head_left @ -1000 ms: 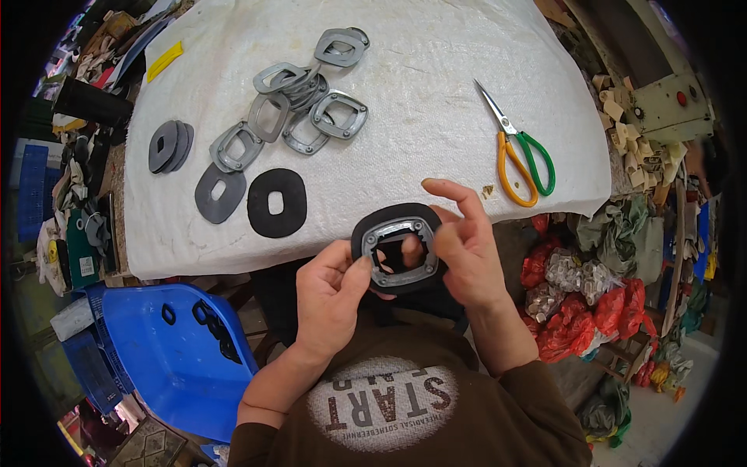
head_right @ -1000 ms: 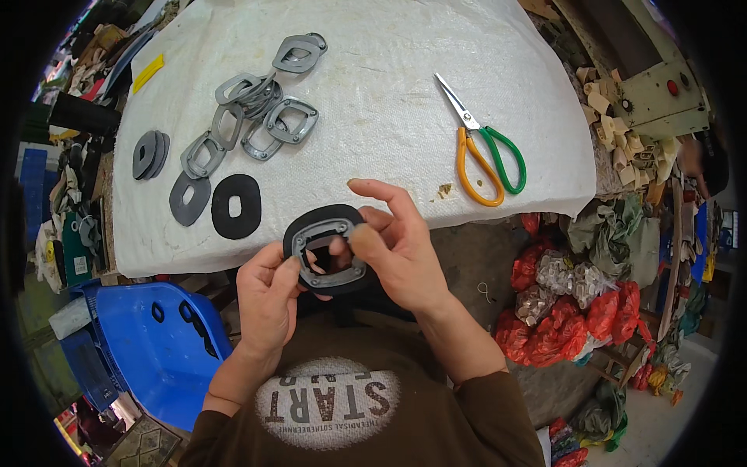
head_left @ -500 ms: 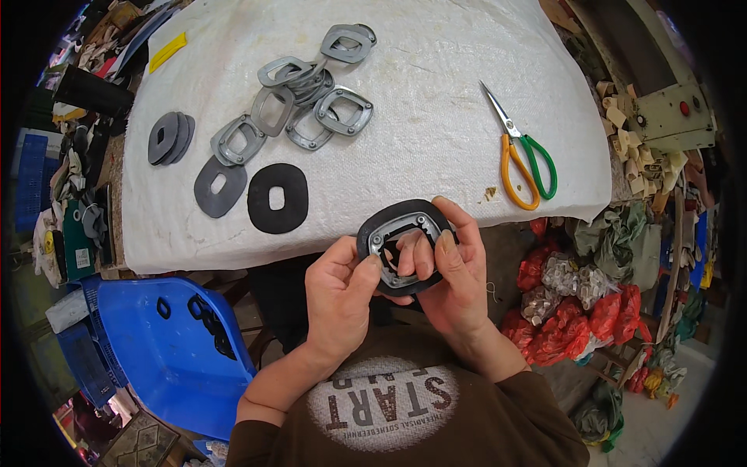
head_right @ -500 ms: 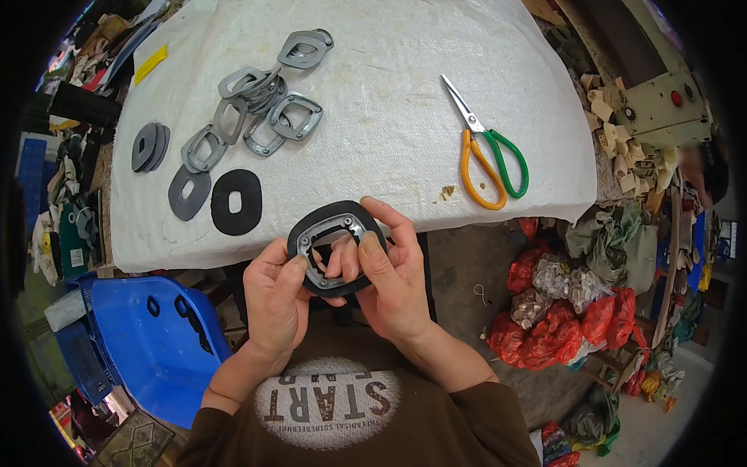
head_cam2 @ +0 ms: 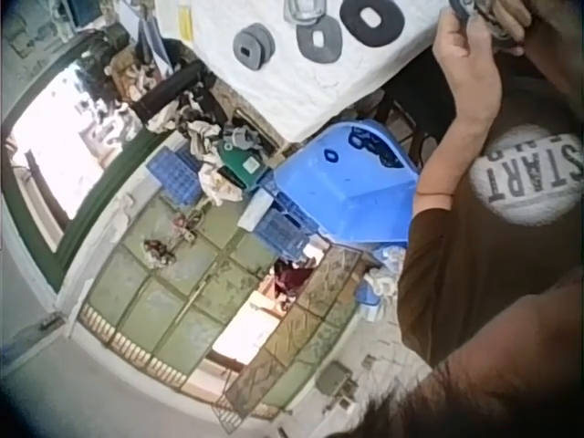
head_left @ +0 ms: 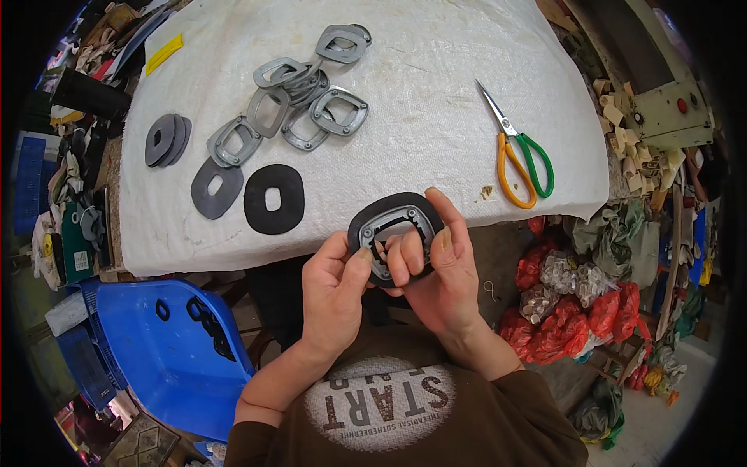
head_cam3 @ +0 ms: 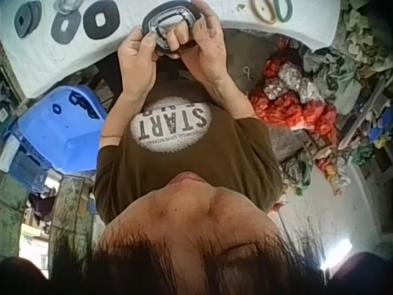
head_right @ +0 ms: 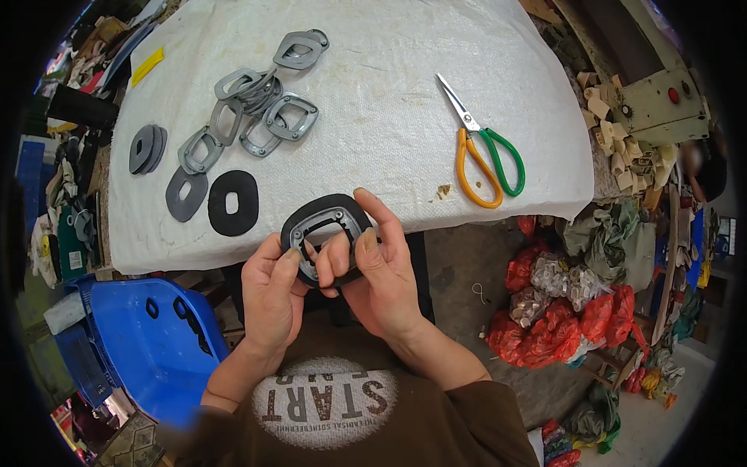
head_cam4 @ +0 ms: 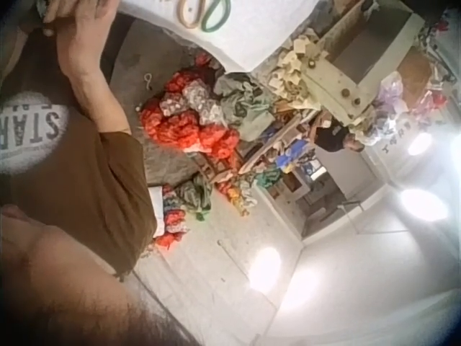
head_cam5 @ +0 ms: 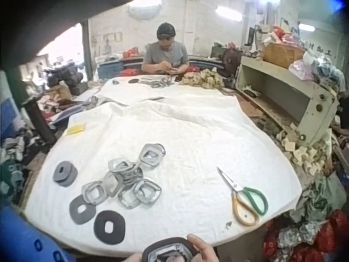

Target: The recorder assembles small black and silver shoe components by inserting metal frames into foam pads and trimming materials.

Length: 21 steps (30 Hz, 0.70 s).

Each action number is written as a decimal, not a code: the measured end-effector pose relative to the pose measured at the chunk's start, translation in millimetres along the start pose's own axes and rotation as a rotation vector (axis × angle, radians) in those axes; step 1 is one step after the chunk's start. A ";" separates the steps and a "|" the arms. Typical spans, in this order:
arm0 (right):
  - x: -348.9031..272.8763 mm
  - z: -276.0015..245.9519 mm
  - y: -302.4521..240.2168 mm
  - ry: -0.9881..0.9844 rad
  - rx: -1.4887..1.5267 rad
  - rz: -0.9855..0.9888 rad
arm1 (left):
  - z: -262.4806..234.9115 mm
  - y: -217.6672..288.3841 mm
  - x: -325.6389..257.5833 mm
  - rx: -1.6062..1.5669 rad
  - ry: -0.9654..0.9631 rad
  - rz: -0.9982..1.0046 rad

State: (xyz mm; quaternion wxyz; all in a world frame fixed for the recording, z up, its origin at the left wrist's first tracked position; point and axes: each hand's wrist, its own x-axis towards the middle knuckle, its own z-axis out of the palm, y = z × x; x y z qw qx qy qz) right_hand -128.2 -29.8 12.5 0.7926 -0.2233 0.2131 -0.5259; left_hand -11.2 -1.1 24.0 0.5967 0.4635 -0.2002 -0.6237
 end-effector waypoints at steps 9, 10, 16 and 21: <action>-0.6 -17.2 -0.2 0.044 0.050 0.063 | -10.7 2.4 4.1 0.009 -0.007 -0.054; -0.9 -17.9 -0.7 0.058 -0.019 0.058 | -11.2 2.8 4.4 0.015 0.001 -0.055; -3.4 -16.6 -5.8 0.107 -0.233 0.038 | -13.0 2.7 4.6 0.041 -0.006 -0.060; 6.2 -22.9 -19.2 0.008 -1.119 -0.496 | -13.8 0.2 4.2 0.097 0.026 -0.032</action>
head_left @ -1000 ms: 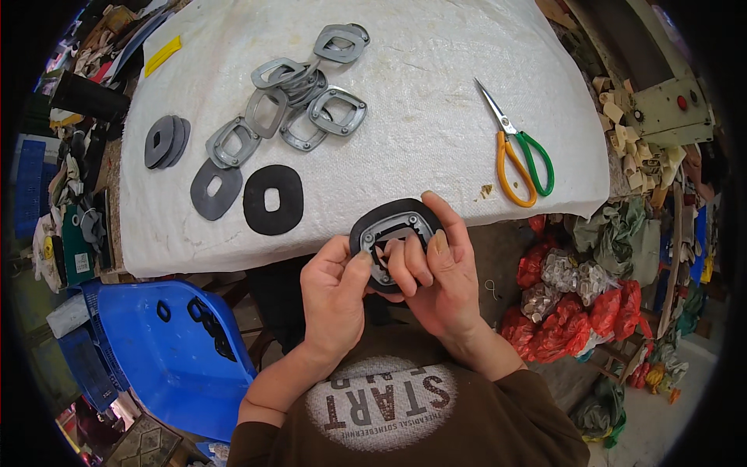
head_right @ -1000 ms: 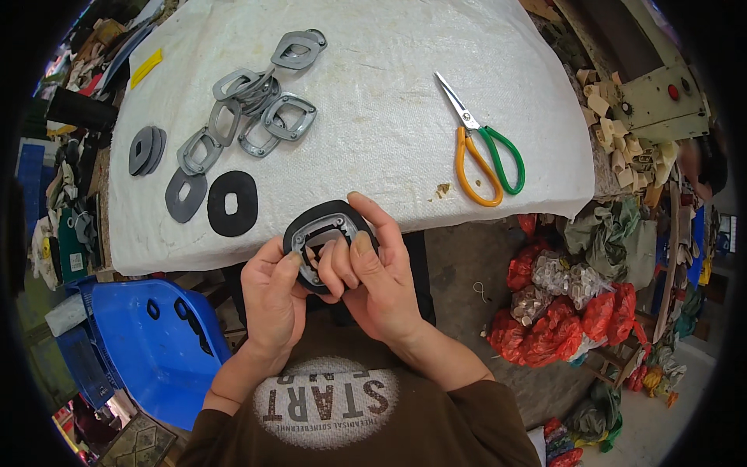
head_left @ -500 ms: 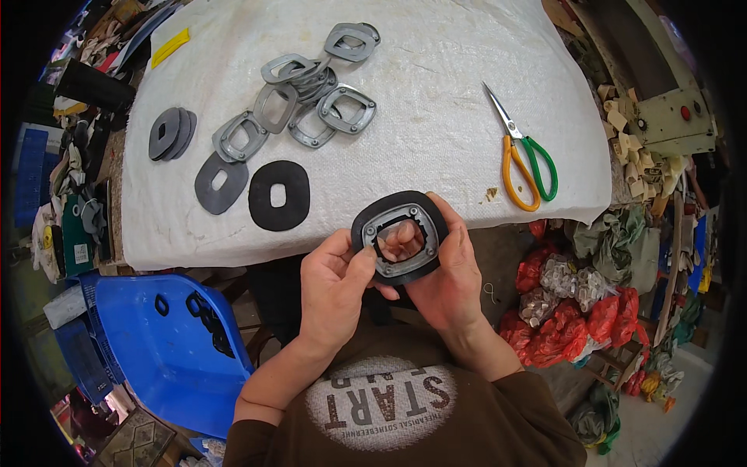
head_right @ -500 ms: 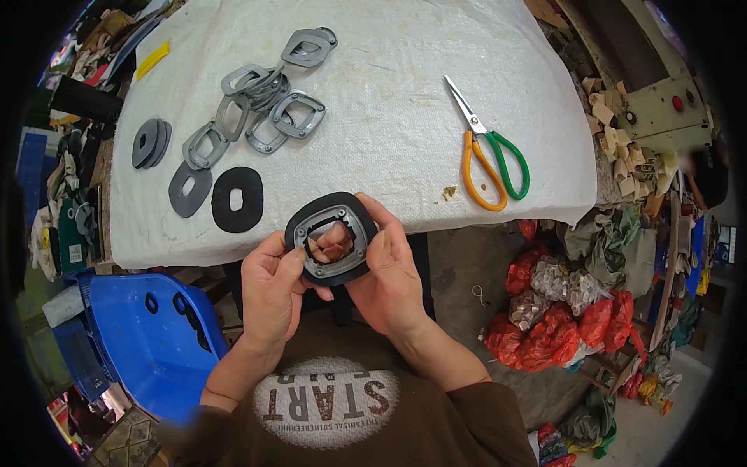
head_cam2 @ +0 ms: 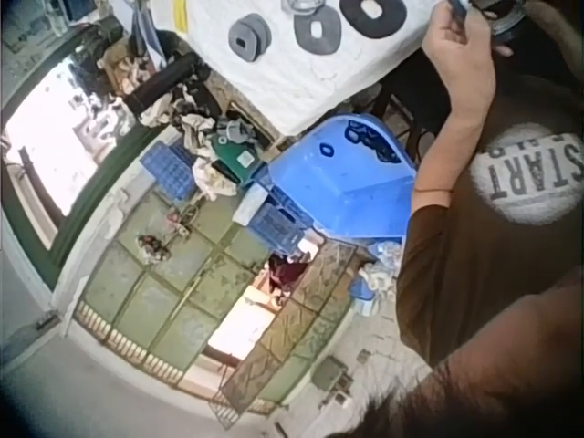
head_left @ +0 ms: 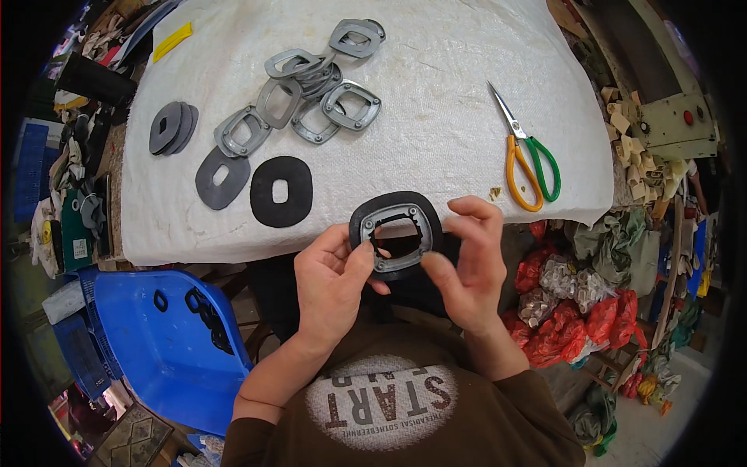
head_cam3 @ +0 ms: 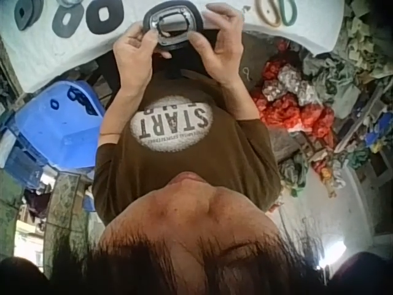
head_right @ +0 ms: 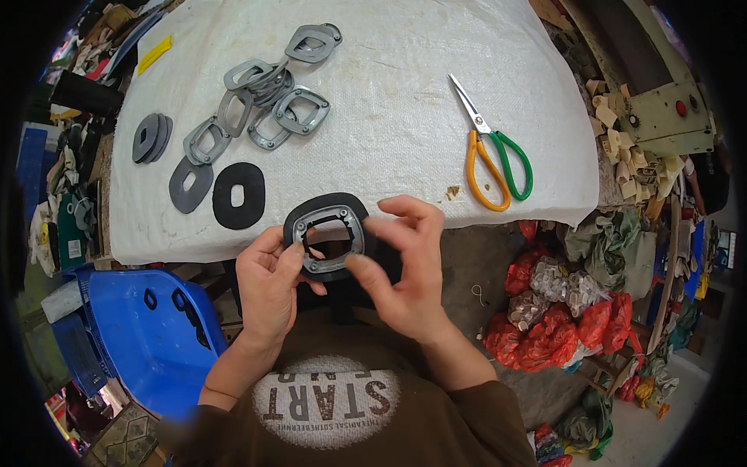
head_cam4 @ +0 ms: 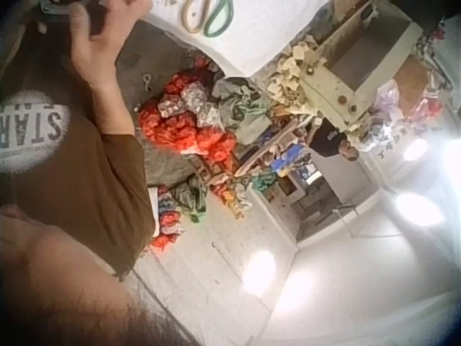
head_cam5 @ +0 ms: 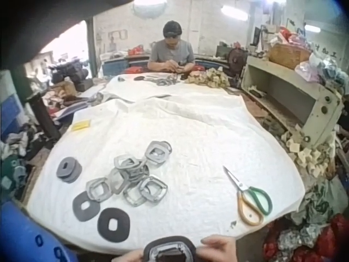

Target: The recorder assembles small black and silver shoe components by inserting metal frames into foam pads and trimming materials.

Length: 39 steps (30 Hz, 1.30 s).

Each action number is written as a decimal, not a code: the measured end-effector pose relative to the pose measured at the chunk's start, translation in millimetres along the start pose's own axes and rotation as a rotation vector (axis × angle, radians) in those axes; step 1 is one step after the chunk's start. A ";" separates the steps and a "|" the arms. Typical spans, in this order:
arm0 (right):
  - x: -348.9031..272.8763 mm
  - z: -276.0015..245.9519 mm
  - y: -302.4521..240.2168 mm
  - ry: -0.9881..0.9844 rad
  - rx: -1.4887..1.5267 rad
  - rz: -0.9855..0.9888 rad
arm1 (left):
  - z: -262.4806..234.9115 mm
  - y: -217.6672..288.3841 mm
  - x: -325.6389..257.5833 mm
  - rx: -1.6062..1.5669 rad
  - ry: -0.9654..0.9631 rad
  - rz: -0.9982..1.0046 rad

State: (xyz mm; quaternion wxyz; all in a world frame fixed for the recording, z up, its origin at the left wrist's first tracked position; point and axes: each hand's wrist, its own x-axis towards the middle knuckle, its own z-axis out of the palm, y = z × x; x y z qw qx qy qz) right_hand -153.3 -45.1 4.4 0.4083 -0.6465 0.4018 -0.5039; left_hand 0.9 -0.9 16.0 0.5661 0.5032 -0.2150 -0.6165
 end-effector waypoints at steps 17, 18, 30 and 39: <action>21.6 -2.2 -21.2 -0.462 -0.414 -0.255 | 3.7 -1.2 -1.3 0.215 -0.013 0.028; 20.7 -1.4 -22.6 -0.428 -0.377 -0.217 | 4.0 -0.8 -0.6 0.215 -0.014 0.028; 56.3 -106.7 36.3 0.061 -1.226 -0.168 | -4.1 7.0 3.3 0.145 0.004 0.002; 80.2 -116.8 22.6 -0.173 -0.801 0.485 | -16.8 14.6 5.5 0.265 -0.002 -0.017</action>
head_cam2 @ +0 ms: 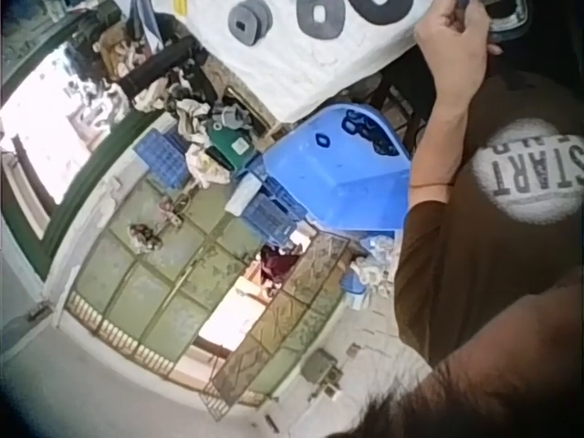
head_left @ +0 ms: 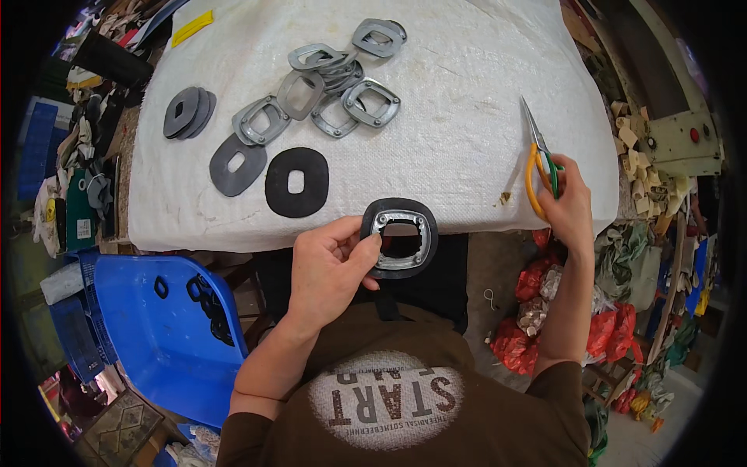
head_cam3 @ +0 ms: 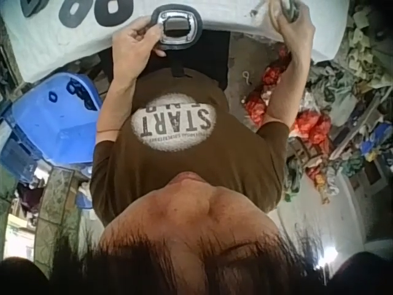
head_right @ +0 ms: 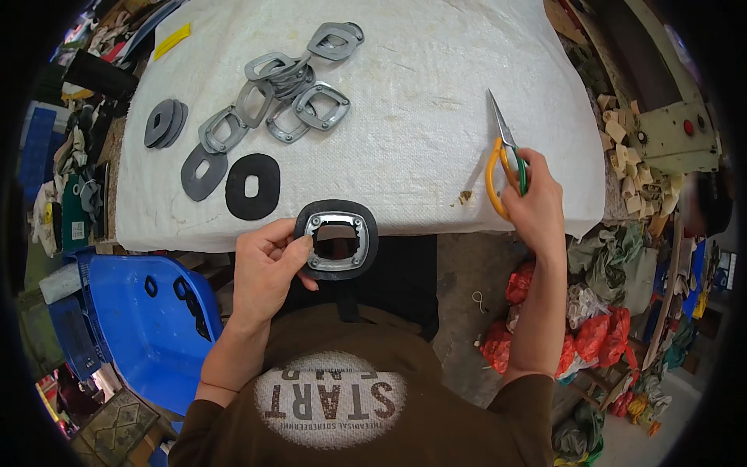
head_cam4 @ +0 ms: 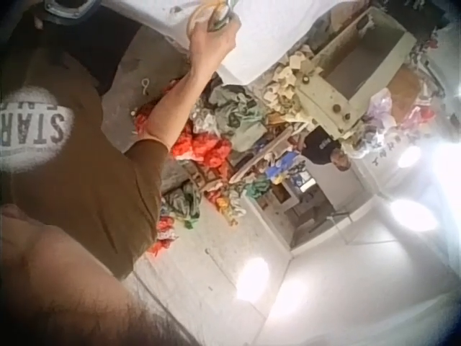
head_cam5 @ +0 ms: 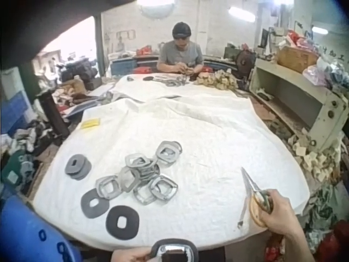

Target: The recorder assembles small black and silver shoe components by inserting metal frames into foam pads and trimming materials.

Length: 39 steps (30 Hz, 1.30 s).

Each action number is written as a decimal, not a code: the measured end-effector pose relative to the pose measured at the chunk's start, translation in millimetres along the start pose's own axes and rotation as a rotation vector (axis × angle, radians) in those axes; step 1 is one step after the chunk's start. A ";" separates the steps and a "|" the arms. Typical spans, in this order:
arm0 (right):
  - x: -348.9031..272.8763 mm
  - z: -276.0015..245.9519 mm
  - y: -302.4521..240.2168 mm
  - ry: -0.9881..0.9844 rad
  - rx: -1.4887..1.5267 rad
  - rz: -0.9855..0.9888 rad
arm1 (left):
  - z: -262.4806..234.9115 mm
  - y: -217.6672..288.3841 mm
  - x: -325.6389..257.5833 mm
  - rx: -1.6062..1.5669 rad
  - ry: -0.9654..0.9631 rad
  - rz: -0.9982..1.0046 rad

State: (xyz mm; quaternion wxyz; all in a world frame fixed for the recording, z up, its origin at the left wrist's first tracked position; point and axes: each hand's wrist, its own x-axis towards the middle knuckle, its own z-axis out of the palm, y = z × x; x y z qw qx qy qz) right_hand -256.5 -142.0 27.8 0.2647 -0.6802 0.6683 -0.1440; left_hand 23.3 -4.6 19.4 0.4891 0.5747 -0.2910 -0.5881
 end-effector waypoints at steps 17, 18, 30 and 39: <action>-67.1 -16.5 -72.0 -0.470 -0.417 -0.858 | -6.4 8.8 -8.1 0.234 -0.029 0.140; -67.5 -16.2 -72.3 -0.485 -0.429 -0.864 | -7.5 9.1 -8.1 0.234 -0.033 0.139; -66.6 -17.4 -69.5 -0.546 -0.450 -0.854 | -6.2 6.2 -7.5 0.314 -0.055 0.142; -65.1 -18.9 -69.5 -0.544 -0.443 -0.864 | -5.1 6.2 -6.4 0.430 -0.093 0.150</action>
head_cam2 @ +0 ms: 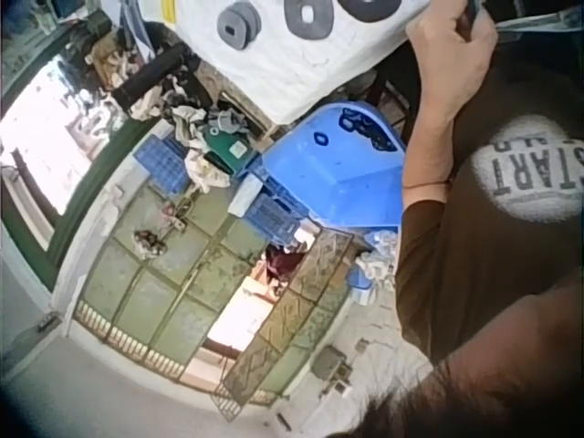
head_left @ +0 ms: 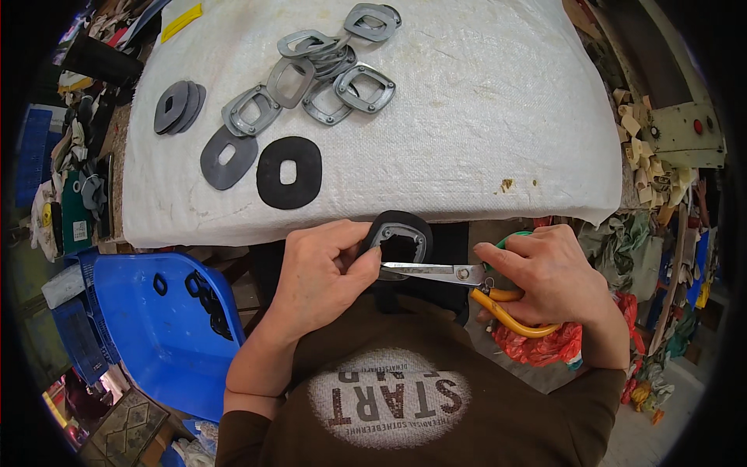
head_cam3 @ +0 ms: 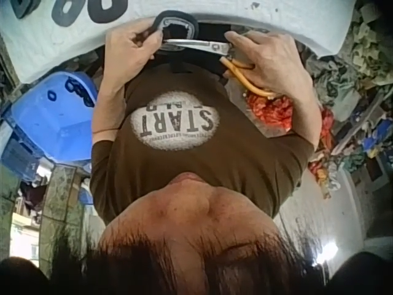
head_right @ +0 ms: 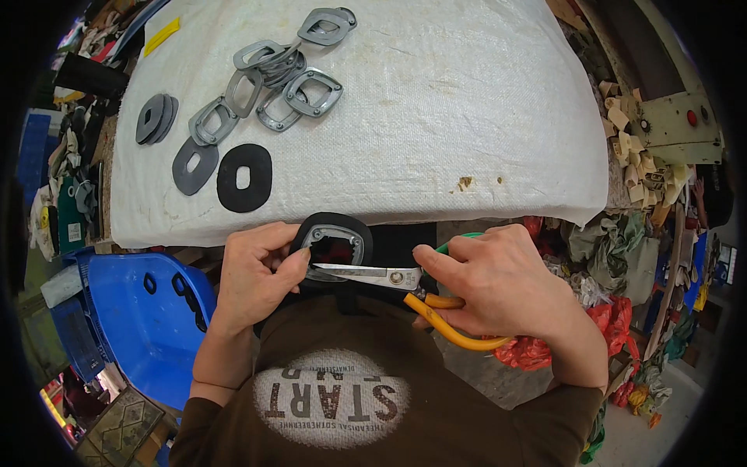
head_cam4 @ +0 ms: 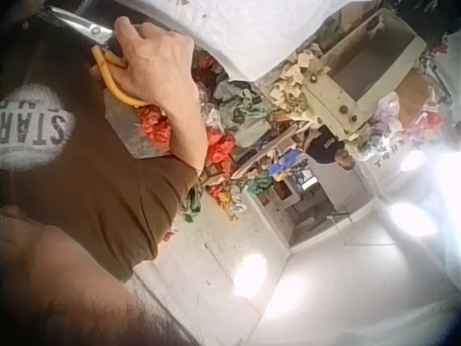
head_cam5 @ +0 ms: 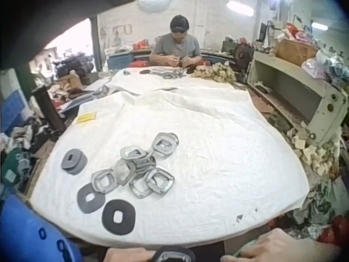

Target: The recorder assembles small black and silver shoe components by inserting metal frames into foam pads and trimming materials.

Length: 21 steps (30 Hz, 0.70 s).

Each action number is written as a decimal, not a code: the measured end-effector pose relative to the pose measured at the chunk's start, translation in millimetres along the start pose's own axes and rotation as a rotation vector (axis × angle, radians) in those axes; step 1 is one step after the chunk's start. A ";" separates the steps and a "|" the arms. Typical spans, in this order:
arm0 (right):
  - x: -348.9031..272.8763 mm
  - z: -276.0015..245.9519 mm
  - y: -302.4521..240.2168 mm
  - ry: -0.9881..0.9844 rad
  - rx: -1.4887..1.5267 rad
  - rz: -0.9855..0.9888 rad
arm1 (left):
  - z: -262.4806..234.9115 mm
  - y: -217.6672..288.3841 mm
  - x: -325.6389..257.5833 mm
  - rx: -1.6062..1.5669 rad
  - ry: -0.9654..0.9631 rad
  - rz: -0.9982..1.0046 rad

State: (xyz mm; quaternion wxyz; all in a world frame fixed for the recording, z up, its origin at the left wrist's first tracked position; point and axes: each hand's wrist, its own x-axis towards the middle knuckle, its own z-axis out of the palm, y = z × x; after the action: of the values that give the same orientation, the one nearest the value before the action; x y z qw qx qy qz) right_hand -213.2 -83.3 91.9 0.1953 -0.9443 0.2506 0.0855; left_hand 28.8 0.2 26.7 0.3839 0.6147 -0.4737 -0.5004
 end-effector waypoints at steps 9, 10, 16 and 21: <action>-4.7 4.4 2.8 -0.059 0.019 -0.019 | -1.7 -1.7 1.4 0.048 -0.053 0.033; -6.0 3.9 2.4 -0.060 0.018 -0.020 | -1.6 -4.8 1.6 -0.009 -0.071 0.010; -7.2 -2.5 19.2 -0.012 0.119 -0.024 | 0.1 -6.2 0.3 -0.166 0.006 -0.091; -16.0 8.6 82.7 0.489 0.176 0.538 | -6.7 -6.3 1.9 -0.298 -0.010 -0.136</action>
State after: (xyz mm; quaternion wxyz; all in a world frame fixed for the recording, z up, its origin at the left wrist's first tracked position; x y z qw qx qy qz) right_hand -269.4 -138.8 61.3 0.1805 -0.8169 0.5353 -0.1163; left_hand 36.7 0.0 21.6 0.4338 0.5792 -0.3533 -0.5929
